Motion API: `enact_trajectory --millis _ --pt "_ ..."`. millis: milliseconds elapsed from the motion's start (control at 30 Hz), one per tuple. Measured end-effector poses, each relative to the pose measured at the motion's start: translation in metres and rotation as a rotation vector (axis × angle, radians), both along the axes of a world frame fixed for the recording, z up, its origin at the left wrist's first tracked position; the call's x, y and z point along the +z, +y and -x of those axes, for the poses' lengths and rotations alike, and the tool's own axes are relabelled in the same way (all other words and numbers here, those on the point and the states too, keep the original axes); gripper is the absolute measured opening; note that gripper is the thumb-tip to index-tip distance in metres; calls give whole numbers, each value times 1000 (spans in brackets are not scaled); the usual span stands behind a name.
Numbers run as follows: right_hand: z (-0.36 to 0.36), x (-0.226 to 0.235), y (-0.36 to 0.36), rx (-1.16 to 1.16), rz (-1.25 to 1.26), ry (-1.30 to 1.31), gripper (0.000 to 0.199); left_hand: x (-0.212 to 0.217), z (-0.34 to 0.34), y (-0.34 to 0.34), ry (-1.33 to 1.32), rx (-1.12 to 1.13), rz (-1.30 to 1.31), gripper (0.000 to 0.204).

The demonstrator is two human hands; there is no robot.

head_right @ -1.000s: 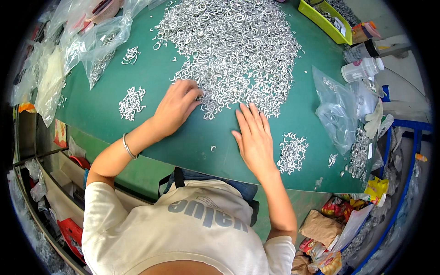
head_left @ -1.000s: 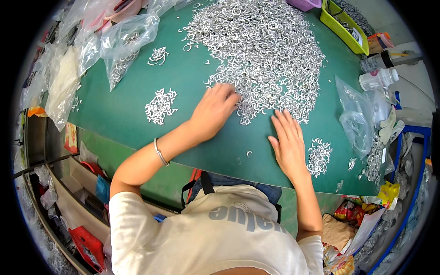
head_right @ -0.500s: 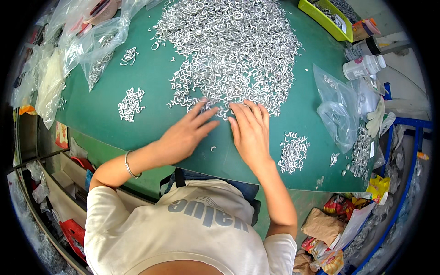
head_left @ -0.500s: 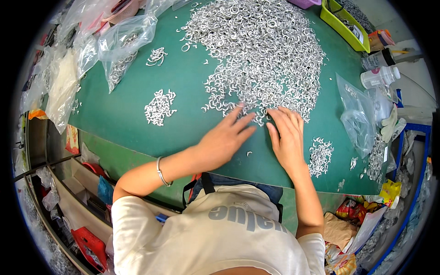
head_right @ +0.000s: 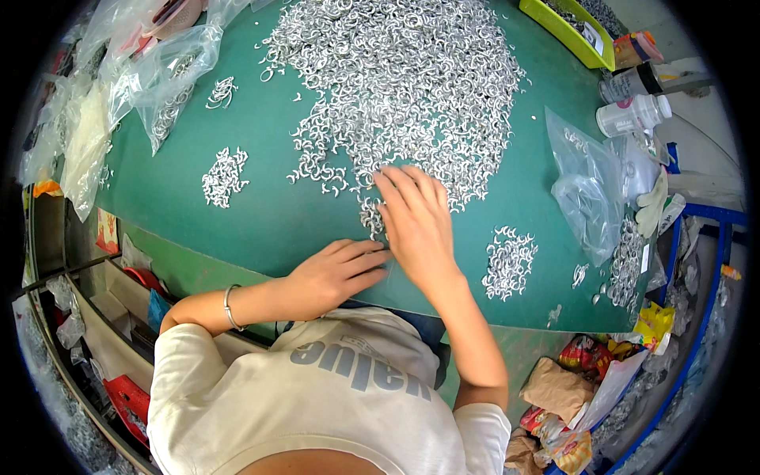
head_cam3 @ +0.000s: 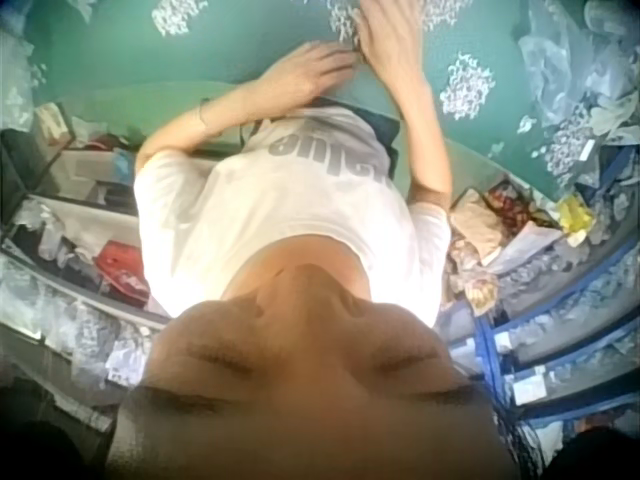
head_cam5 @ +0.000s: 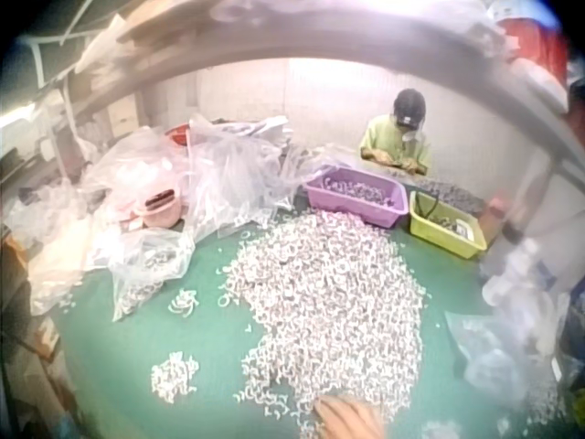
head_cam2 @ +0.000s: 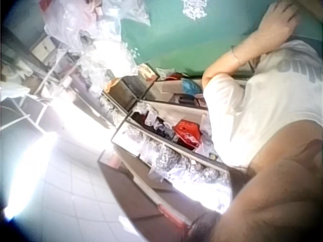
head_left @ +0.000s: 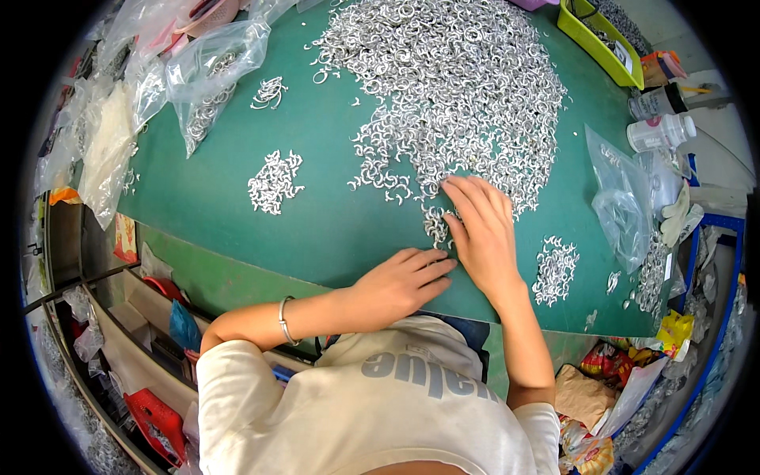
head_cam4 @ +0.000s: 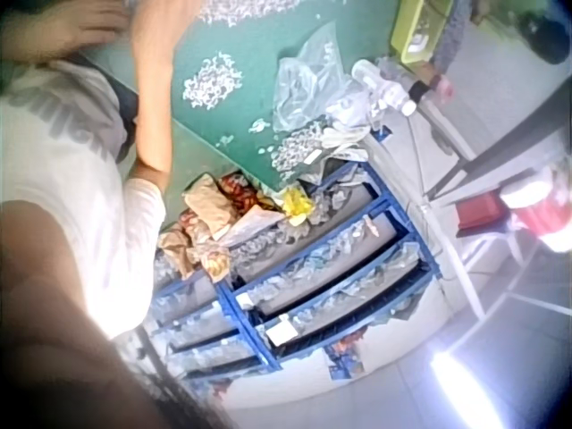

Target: The person gathers and sorts small silver metal components by hand on a green workbench, placing them into piles, plastic bags, and storage bins.

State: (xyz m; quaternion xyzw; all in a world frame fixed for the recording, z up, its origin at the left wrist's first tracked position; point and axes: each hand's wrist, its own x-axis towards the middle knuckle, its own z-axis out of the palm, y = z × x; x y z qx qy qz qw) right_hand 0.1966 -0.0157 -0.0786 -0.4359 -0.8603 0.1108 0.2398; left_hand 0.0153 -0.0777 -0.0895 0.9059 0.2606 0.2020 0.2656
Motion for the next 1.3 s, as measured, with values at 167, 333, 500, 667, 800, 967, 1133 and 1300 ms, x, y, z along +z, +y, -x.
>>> enact_trajectory --millis 167,333,500,667,800,967,1133,1300 --pt "22 -14 22 62 -29 40 33 -13 -1 8 -14 153 -30 41" --pt "11 -16 24 -15 23 168 32 -3 11 30 23 361 -51 38" --pt "9 5 10 -150 403 562 32 10 5 35 -576 499 845 35" --pt "19 8 28 -99 422 533 31 -2 21 55 -860 402 1455 32" --pt "37 -3 78 -141 163 435 38 5 29 77 -834 611 1218 25" --pt "52 -20 100 -45 -56 109 35 8 47 102 -301 825 441 22" --pt "33 -5 92 -133 117 270 35 -9 63 129 -67 862 121 18" --pt "3 0 83 -266 160 344 34 -7 56 134 -74 794 62 20"
